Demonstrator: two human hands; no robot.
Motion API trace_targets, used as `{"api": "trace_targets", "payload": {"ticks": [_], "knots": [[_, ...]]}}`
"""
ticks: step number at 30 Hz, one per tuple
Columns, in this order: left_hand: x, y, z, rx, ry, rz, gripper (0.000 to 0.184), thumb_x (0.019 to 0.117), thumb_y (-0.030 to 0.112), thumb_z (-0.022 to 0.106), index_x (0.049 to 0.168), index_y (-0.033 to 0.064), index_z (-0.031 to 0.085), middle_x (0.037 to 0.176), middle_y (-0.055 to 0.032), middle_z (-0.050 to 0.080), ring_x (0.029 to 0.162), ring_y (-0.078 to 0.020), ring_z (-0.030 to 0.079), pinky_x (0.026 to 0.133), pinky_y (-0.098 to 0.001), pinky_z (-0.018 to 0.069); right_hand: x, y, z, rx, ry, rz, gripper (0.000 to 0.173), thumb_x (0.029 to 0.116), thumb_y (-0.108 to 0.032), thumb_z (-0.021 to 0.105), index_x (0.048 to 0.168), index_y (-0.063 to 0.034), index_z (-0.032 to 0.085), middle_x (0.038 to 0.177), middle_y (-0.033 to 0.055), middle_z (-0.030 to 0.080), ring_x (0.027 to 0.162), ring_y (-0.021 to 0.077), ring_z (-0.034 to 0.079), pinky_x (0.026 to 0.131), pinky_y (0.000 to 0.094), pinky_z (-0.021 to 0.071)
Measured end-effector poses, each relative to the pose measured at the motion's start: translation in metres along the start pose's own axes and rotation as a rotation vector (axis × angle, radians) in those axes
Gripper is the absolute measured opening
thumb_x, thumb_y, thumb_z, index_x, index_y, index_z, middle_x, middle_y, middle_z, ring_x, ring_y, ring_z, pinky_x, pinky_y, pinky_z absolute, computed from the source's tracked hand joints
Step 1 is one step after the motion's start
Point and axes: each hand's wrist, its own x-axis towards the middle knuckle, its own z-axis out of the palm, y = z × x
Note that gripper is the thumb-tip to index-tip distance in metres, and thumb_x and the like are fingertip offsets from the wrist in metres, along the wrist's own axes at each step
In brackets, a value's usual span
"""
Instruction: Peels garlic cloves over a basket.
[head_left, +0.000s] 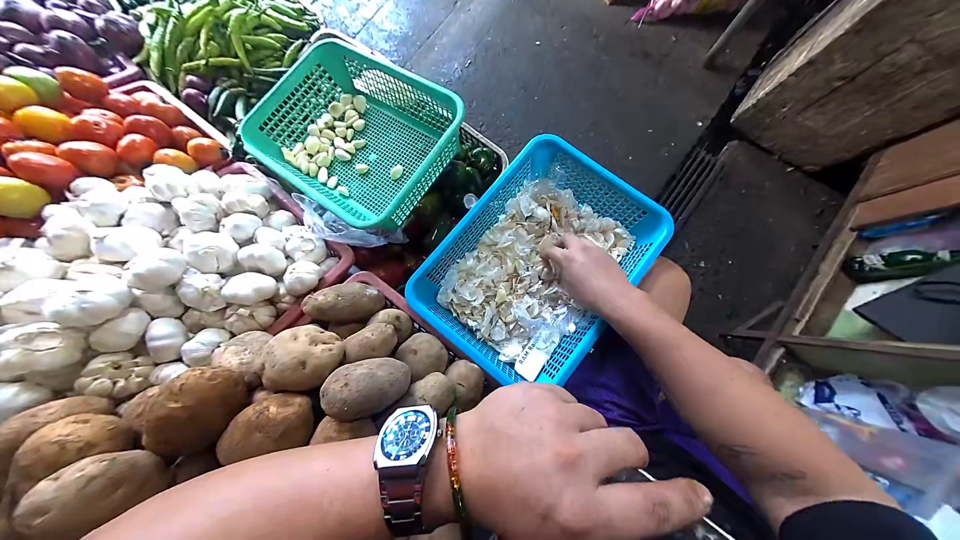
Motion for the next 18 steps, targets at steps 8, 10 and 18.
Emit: {"api": "trace_targets", "payload": {"ticks": [8, 10, 18], "knots": [[-0.002, -0.011, 0.007, -0.068, -0.032, -0.094, 0.025, 0.1051, 0.024, 0.055, 0.121, 0.0144, 0.071, 0.088, -0.007, 0.071, 0.064, -0.0187, 0.064, 0.052, -0.0309, 0.049, -0.006, 0.015, -0.049, 0.254, 0.39, 0.168, 0.025, 0.0963, -0.005, 0.063, 0.12, -0.0055, 0.07, 0.121, 0.0186, 0.065, 0.094, 0.0313, 0.069, 0.084, 0.049, 0.0589], [-0.003, -0.015, 0.008, -0.08, -0.042, -0.121, 0.026, 0.105, 0.026, 0.056, 0.123, 0.0143, 0.071, 0.088, -0.0067, 0.071, 0.066, -0.0186, 0.065, 0.053, -0.0316, 0.0507, -0.002, 0.02, -0.045, 0.226, 0.389, 0.201, 0.024, 0.0969, -0.013, 0.064, 0.118, -0.0067, 0.073, 0.125, 0.016, 0.066, 0.108, 0.032, 0.066, 0.095, 0.0494, 0.0546], [-0.008, -0.021, 0.01, -0.038, -0.1, -0.149, 0.027, 0.1053, 0.027, 0.054, 0.123, 0.0152, 0.07, 0.087, -0.0057, 0.07, 0.066, -0.0185, 0.065, 0.053, -0.0322, 0.0509, 0.029, 0.002, -0.005, 0.002, 0.007, 0.012, 0.027, 0.0946, -0.01, 0.065, 0.121, -0.009, 0.073, 0.131, 0.016, 0.066, 0.124, 0.0413, 0.058, 0.097, 0.0611, 0.0501]]}}
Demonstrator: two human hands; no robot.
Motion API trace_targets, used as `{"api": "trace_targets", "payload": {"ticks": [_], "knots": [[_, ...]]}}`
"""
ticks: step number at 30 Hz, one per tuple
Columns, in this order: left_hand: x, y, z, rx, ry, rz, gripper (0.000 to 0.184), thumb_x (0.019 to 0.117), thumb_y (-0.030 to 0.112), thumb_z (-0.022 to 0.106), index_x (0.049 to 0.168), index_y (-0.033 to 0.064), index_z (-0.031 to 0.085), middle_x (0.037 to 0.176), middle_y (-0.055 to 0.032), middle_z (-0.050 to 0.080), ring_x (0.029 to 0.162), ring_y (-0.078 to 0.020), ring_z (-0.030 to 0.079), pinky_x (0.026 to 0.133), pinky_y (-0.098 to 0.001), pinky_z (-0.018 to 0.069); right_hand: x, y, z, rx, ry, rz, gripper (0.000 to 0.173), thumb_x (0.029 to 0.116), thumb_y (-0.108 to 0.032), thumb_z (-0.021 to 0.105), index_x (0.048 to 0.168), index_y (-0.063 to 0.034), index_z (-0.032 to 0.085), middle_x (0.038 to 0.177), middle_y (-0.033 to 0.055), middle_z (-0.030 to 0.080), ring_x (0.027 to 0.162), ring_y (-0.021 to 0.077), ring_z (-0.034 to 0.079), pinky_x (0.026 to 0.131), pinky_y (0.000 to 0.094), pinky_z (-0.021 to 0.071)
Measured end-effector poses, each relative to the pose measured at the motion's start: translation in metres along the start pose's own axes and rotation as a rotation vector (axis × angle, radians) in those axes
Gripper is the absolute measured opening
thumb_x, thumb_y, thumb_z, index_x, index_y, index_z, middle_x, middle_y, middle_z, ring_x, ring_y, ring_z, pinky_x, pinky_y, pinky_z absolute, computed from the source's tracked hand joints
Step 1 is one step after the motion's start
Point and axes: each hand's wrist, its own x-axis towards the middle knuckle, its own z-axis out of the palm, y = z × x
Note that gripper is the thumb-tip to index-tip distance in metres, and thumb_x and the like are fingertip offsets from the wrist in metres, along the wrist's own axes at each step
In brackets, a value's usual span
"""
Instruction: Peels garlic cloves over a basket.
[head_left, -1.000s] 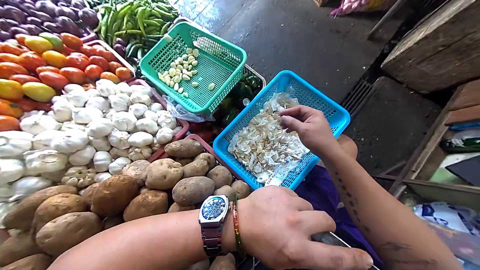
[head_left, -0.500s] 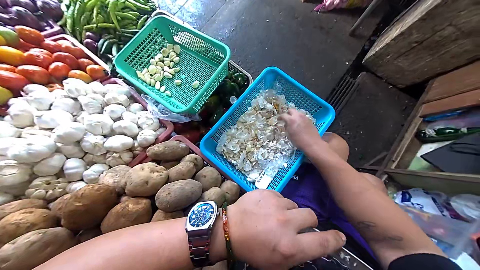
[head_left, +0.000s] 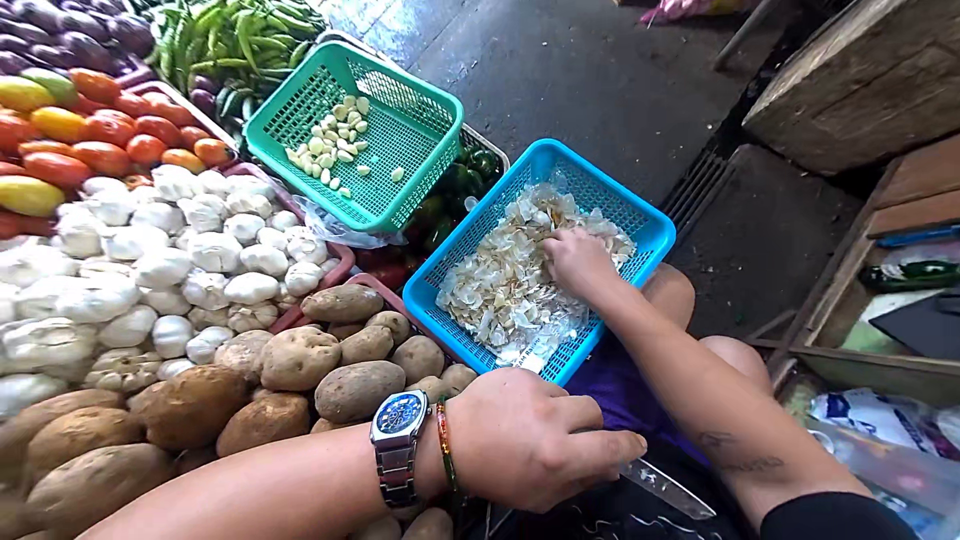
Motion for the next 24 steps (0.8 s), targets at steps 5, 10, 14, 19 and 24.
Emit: {"api": "trace_targets", "payload": {"ticks": [5, 10, 14, 19, 24], "knots": [[0.001, 0.017, -0.006, -0.017, -0.141, -0.045, 0.026, 0.1059, 0.023, 0.053, 0.126, 0.0176, 0.069, 0.083, -0.0047, 0.068, 0.06, -0.0187, 0.062, 0.05, -0.0317, 0.0488, 0.009, -0.016, -0.013, -0.034, -0.145, 0.115, 0.029, 0.0937, -0.013, 0.064, 0.121, -0.0076, 0.073, 0.131, 0.0217, 0.063, 0.125, 0.0449, 0.055, 0.098, 0.0642, 0.0468], [0.001, 0.01, -0.005, 0.025, -0.182, -0.083, 0.03, 0.106, 0.027, 0.052, 0.129, 0.0151, 0.067, 0.081, -0.0048, 0.067, 0.061, -0.0198, 0.061, 0.049, -0.0325, 0.0482, -0.04, -0.051, -0.002, 0.163, -0.014, -0.318, 0.011, 0.0932, -0.015, 0.07, 0.101, -0.0112, 0.077, 0.103, 0.0119, 0.071, 0.1, 0.0329, 0.068, 0.086, 0.0534, 0.0576], [0.0, 0.008, 0.004, 0.083, -0.203, -0.102, 0.03, 0.1064, 0.03, 0.05, 0.124, 0.0166, 0.07, 0.081, -0.0037, 0.066, 0.06, -0.0199, 0.062, 0.048, -0.0339, 0.0486, -0.058, -0.066, 0.042, 0.027, -0.257, -0.309, 0.024, 0.0969, 0.0, 0.055, 0.117, -0.0004, 0.069, 0.125, 0.0236, 0.065, 0.115, 0.0446, 0.063, 0.091, 0.0616, 0.0528], [0.001, -0.015, -0.013, 0.075, -0.004, -0.349, 0.026, 0.1034, 0.025, 0.059, 0.124, 0.0122, 0.069, 0.096, -0.0087, 0.074, 0.075, -0.0231, 0.072, 0.062, -0.0419, 0.0593, -0.042, -0.07, 0.02, 0.066, -0.284, -0.198, 0.027, 0.0998, -0.011, 0.057, 0.124, -0.0028, 0.067, 0.128, 0.0246, 0.064, 0.115, 0.0454, 0.064, 0.091, 0.0638, 0.0526], [0.01, -0.03, -0.036, -0.241, 0.287, -0.941, 0.052, 0.1054, 0.037, 0.054, 0.15, 0.0098, 0.049, 0.113, -0.0115, 0.071, 0.096, -0.0217, 0.07, 0.09, -0.0463, 0.0573, -0.054, -0.062, -0.018, 0.525, -0.042, 0.002, 0.043, 0.0882, -0.029, 0.074, 0.122, -0.0029, 0.067, 0.115, 0.019, 0.069, 0.107, 0.0368, 0.068, 0.093, 0.0607, 0.0535]]}}
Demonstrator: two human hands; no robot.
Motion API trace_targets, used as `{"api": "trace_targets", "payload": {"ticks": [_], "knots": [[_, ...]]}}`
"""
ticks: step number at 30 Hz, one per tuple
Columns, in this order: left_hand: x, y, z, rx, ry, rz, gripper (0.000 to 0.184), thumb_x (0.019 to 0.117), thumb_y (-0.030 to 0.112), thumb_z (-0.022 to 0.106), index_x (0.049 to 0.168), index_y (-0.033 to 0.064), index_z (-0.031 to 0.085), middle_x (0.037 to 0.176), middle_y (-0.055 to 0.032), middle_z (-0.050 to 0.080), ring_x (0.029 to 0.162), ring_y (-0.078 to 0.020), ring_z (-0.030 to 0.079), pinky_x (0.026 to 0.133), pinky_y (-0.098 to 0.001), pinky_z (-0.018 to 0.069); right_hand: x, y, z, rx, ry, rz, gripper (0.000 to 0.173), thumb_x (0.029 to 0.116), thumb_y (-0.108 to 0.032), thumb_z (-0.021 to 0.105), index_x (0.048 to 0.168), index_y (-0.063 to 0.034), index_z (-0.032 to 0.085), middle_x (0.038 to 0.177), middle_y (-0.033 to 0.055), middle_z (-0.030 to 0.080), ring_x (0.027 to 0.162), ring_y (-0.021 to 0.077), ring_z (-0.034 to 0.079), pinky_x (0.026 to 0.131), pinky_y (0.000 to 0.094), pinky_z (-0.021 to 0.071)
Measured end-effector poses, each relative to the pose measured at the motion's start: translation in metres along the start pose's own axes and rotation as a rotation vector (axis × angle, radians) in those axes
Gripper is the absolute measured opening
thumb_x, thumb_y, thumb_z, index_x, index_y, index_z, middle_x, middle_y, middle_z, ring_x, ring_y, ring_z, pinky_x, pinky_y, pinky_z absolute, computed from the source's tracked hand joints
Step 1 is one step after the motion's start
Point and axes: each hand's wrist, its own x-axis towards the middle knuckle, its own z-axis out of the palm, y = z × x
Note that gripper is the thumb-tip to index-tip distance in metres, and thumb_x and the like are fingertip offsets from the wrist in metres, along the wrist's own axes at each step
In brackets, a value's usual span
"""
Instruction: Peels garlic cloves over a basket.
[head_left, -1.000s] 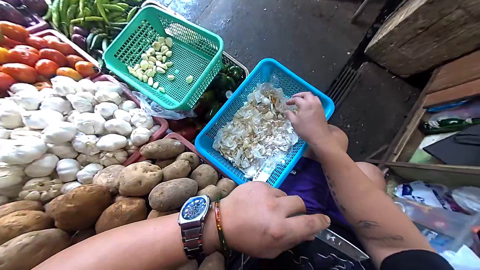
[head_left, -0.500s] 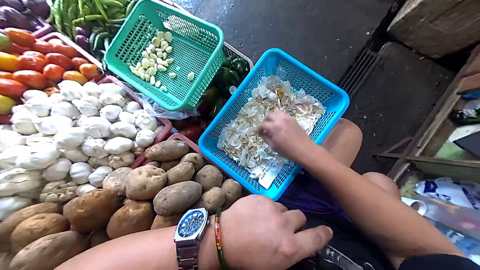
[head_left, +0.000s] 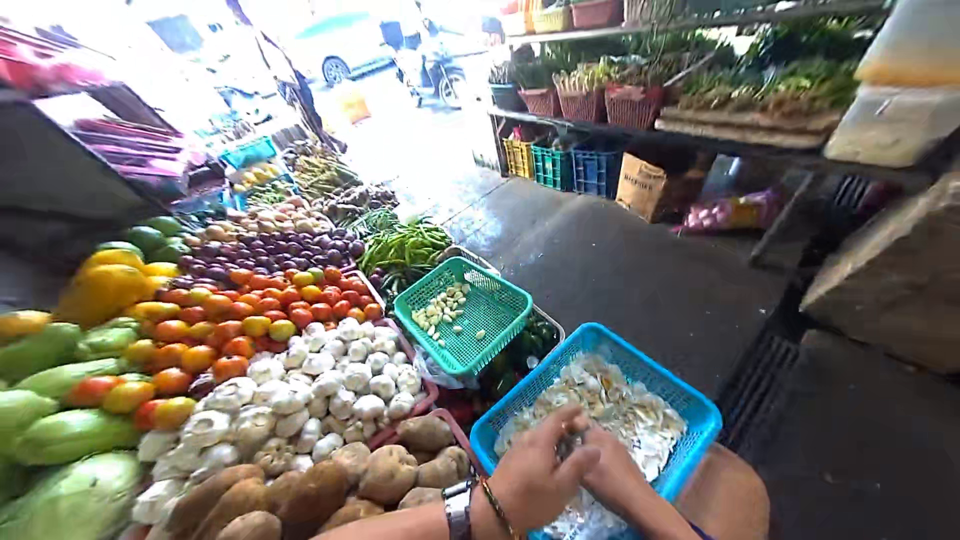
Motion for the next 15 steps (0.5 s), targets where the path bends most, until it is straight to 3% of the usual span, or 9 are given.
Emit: {"api": "trace_targets", "payload": {"ticks": [3, 6, 8, 10, 13, 15], "knots": [[0.011, -0.008, -0.01, -0.053, 0.06, -0.249, 0.064, 0.0997, 0.048, 0.061, 0.15, 0.0124, 0.046, 0.106, -0.0105, 0.067, 0.089, -0.0217, 0.066, 0.085, -0.0447, 0.0556, -0.003, -0.009, -0.011, 0.244, 0.206, -0.01, 0.052, 0.0778, -0.032, 0.086, 0.117, -0.0047, 0.064, 0.103, 0.0111, 0.069, 0.079, 0.0239, 0.066, 0.073, 0.0476, 0.0573], [0.015, -0.017, -0.009, -0.042, 0.025, -0.27, 0.052, 0.0969, 0.042, 0.068, 0.134, 0.0067, 0.06, 0.109, -0.0102, 0.068, 0.098, -0.0206, 0.066, 0.092, -0.0431, 0.054, -0.018, -0.019, -0.008, 0.492, 0.33, -0.017, 0.06, 0.0722, -0.028, 0.089, 0.117, -0.0029, 0.059, 0.098, 0.0075, 0.064, 0.065, 0.0142, 0.058, 0.061, 0.0357, 0.0539], [0.016, -0.015, -0.007, -0.021, 0.004, -0.231, 0.037, 0.098, 0.033, 0.067, 0.122, 0.0048, 0.067, 0.109, -0.011, 0.07, 0.101, -0.0207, 0.067, 0.094, -0.043, 0.0533, -0.028, -0.027, -0.001, 0.623, 0.392, -0.056, 0.059, 0.0706, -0.017, 0.089, 0.117, -0.002, 0.055, 0.099, 0.0079, 0.064, 0.066, 0.0122, 0.061, 0.062, 0.0315, 0.0568], [0.015, -0.013, -0.007, 0.019, 0.008, -0.196, 0.031, 0.0994, 0.028, 0.065, 0.117, 0.004, 0.069, 0.109, -0.0116, 0.07, 0.102, -0.0209, 0.068, 0.095, -0.0429, 0.0535, -0.036, -0.03, 0.004, 0.827, 0.372, -0.098, 0.059, 0.0707, -0.003, 0.086, 0.119, -0.0016, 0.053, 0.107, 0.0095, 0.066, 0.076, 0.014, 0.07, 0.069, 0.0308, 0.0636], [0.015, -0.013, -0.01, 0.052, 0.013, -0.18, 0.03, 0.1009, 0.027, 0.063, 0.118, 0.003, 0.068, 0.106, -0.0125, 0.07, 0.099, -0.0215, 0.068, 0.093, -0.0424, 0.0538, -0.041, -0.024, 0.003, 1.064, 0.304, -0.098, 0.045, 0.0838, 0.0, 0.073, 0.125, 0.0021, 0.054, 0.113, 0.0124, 0.066, 0.086, 0.02, 0.072, 0.079, 0.0364, 0.0641], [0.013, -0.012, -0.01, 0.079, -0.005, -0.177, 0.031, 0.1026, 0.028, 0.061, 0.121, 0.0034, 0.066, 0.108, -0.013, 0.07, 0.1, -0.0224, 0.068, 0.093, -0.0428, 0.0538, -0.04, -0.018, 0.005, 1.102, 0.298, -0.053, 0.032, 0.0922, -0.002, 0.067, 0.123, 0.0036, 0.06, 0.109, 0.0135, 0.07, 0.085, 0.0218, 0.073, 0.08, 0.0371, 0.0641]]}}
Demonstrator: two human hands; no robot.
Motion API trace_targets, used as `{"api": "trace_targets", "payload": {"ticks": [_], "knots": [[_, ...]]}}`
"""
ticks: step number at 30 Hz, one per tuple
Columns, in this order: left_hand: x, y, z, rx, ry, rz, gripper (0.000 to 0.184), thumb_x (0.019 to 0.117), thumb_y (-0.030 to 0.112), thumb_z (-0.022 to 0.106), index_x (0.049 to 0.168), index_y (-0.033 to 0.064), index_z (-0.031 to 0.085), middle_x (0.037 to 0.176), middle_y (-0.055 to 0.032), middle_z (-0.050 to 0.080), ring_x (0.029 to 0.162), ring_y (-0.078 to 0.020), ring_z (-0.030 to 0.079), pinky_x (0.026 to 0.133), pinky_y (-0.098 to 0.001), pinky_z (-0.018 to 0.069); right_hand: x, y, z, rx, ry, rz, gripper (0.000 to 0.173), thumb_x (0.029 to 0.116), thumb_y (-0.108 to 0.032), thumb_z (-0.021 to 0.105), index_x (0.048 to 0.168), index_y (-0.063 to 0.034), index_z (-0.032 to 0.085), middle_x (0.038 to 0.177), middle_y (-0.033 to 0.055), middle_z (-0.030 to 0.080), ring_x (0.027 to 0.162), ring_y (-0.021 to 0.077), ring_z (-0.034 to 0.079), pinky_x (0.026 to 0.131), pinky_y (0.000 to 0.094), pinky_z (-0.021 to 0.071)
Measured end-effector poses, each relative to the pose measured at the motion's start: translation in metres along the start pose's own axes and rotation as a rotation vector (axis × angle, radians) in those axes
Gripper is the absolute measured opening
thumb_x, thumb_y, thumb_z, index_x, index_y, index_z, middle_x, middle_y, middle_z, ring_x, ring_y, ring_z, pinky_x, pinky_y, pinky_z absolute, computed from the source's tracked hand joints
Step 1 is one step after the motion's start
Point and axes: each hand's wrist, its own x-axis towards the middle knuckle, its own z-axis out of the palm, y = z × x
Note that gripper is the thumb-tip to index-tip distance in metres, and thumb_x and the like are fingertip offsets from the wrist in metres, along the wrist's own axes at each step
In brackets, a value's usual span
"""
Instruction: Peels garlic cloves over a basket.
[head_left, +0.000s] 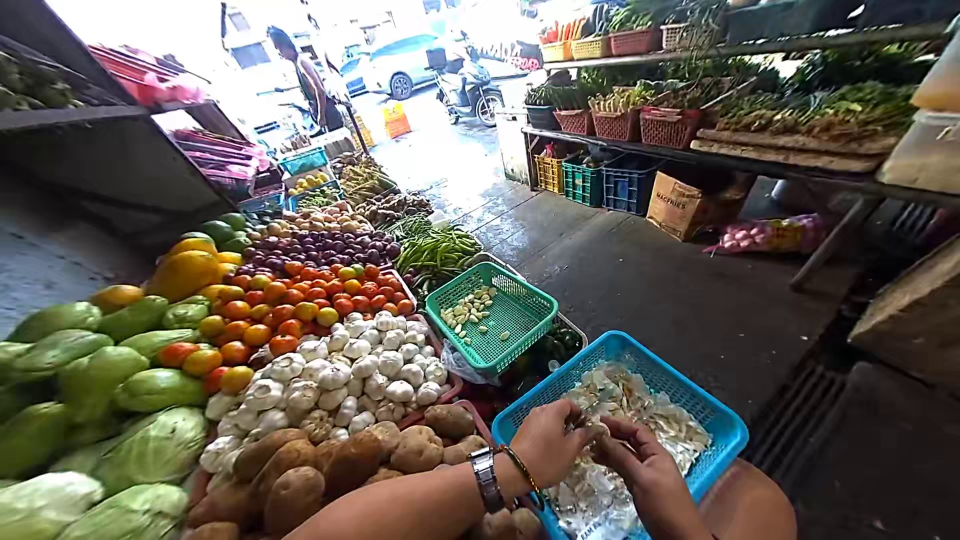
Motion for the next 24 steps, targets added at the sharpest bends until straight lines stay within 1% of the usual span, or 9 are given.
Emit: {"api": "trace_targets", "payload": {"ticks": [3, 7, 12, 14, 17, 19, 21, 22, 24], "knots": [[-0.001, 0.002, 0.001, 0.062, -0.025, 0.006, 0.031, 0.1034, 0.028, 0.059, 0.124, 0.005, 0.065, 0.111, -0.0125, 0.07, 0.102, -0.0227, 0.068, 0.094, -0.0441, 0.0542, 0.002, 0.006, -0.002, -0.085, -0.004, -0.03, 0.02, 0.0949, -0.004, 0.067, 0.114, 0.0022, 0.067, 0.098, 0.0117, 0.074, 0.079, 0.0199, 0.074, 0.075, 0.0343, 0.0648], [-0.001, 0.004, -0.002, 0.082, -0.044, -0.007, 0.03, 0.0977, 0.027, 0.066, 0.116, 0.0041, 0.067, 0.102, -0.0122, 0.07, 0.093, -0.0228, 0.068, 0.086, -0.0432, 0.0551, 0.002, 0.011, -0.008, -0.219, -0.066, -0.114, 0.021, 0.0975, -0.01, 0.064, 0.115, 0.0003, 0.068, 0.096, 0.0084, 0.074, 0.082, 0.0181, 0.074, 0.078, 0.0327, 0.0649], [0.001, 0.007, -0.001, 0.153, -0.103, -0.074, 0.028, 0.0887, 0.022, 0.073, 0.11, 0.0047, 0.066, 0.097, -0.0122, 0.067, 0.089, -0.0255, 0.066, 0.08, -0.047, 0.0546, 0.003, 0.014, -0.015, -0.157, -0.153, 0.017, 0.019, 0.1028, -0.012, 0.056, 0.112, 0.001, 0.065, 0.095, 0.0101, 0.074, 0.082, 0.0198, 0.075, 0.08, 0.036, 0.0649], [0.002, 0.007, -0.001, 0.169, -0.117, -0.077, 0.026, 0.0902, 0.02, 0.071, 0.11, 0.0045, 0.067, 0.098, -0.0124, 0.068, 0.09, -0.0258, 0.066, 0.081, -0.0473, 0.0547, 0.004, 0.014, -0.02, -0.075, -0.192, 0.086, 0.019, 0.1042, -0.011, 0.053, 0.114, 0.0017, 0.064, 0.098, 0.0131, 0.074, 0.085, 0.0226, 0.075, 0.082, 0.0383, 0.0643], [0.003, 0.003, 0.001, 0.132, -0.092, -0.041, 0.027, 0.0949, 0.022, 0.067, 0.116, 0.0043, 0.067, 0.103, -0.0125, 0.07, 0.093, -0.0247, 0.068, 0.085, -0.0457, 0.0549, 0.005, 0.011, -0.019, 0.045, -0.117, 0.153, 0.011, 0.105, -0.009, 0.049, 0.103, -0.0013, 0.057, 0.09, 0.0113, 0.072, 0.081, 0.0217, 0.075, 0.08, 0.0386, 0.0638], [0.003, 0.002, 0.001, 0.104, -0.077, -0.017, 0.03, 0.0973, 0.022, 0.065, 0.121, 0.0039, 0.067, 0.108, -0.0131, 0.071, 0.098, -0.0242, 0.069, 0.091, -0.0458, 0.0547, 0.007, 0.01, -0.015, 0.096, 0.022, 0.186, 0.01, 0.1061, -0.006, 0.045, 0.107, 0.0002, 0.053, 0.09, 0.0117, 0.071, 0.078, 0.0211, 0.074, 0.077, 0.037, 0.0636], [0.002, 0.001, 0.002, 0.076, -0.062, -0.001, 0.031, 0.0992, 0.025, 0.064, 0.122, 0.0053, 0.067, 0.108, -0.0111, 0.071, 0.098, -0.0215, 0.068, 0.091, -0.0429, 0.0544, 0.009, 0.01, -0.014, 0.117, 0.126, 0.224, 0.01, 0.1054, -0.004, 0.045, 0.112, 0.0019, 0.051, 0.093, 0.0148, 0.072, 0.076, 0.0223, 0.074, 0.073, 0.0358, 0.0634], [0.002, 0.001, 0.002, 0.06, -0.046, 0.014, 0.03, 0.0999, 0.026, 0.064, 0.121, 0.0059, 0.068, 0.107, -0.0101, 0.071, 0.096, -0.0202, 0.068, 0.09, -0.0414, 0.0544, 0.01, 0.01, -0.014, 0.122, 0.131, 0.246, 0.014, 0.1035, -0.001, 0.045, 0.117, 0.0018, 0.049, 0.095, 0.0156, 0.071, 0.076, 0.0232, 0.074, 0.072, 0.0366, 0.0635], [0.001, 0.002, 0.001, 0.028, -0.013, 0.048, 0.029, 0.1006, 0.028, 0.064, 0.117, 0.0059, 0.07, 0.105, -0.009, 0.072, 0.094, -0.0178, 0.068, 0.088, -0.0387, 0.0545, 0.009, 0.008, -0.016, 0.136, 0.059, 0.307, 0.032, 0.0974, 0.003, 0.044, 0.13, 0.0003, 0.045, 0.107, 0.0166, 0.066, 0.082, 0.0267, 0.073, 0.071, 0.0413, 0.0633]]}}
